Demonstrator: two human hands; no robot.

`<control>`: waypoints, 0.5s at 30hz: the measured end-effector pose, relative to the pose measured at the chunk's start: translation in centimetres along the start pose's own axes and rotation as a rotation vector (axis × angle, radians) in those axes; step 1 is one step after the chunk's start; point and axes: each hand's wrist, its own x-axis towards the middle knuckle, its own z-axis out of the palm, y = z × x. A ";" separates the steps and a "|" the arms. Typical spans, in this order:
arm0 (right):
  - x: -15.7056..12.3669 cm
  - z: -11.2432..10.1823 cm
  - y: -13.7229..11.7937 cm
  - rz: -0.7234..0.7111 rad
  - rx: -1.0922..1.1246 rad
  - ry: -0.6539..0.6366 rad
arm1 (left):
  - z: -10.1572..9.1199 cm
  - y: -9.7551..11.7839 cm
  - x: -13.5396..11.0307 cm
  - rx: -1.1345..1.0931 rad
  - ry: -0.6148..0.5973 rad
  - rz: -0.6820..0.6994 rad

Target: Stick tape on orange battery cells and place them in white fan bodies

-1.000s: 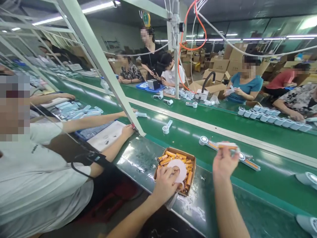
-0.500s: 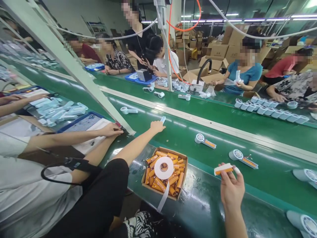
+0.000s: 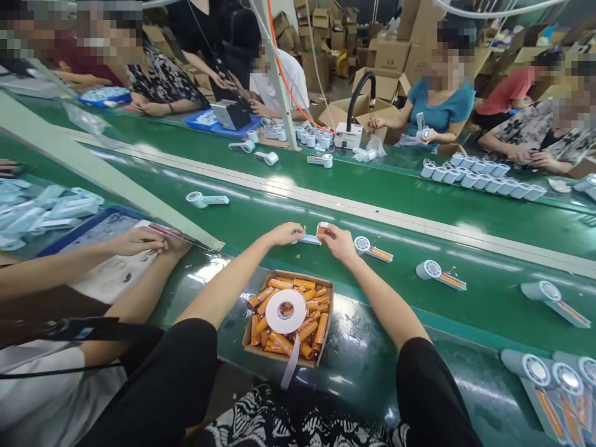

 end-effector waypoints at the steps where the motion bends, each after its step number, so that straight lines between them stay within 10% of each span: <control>1: 1.0 0.8 0.4 -0.026 -0.117 -0.044 | 0.0 0.2 0.0 -0.007 -0.019 -0.009; 15: 4.0 2.1 -0.1 -0.144 -1.004 -0.625 | -0.6 5.8 -3.5 -0.151 0.223 -0.089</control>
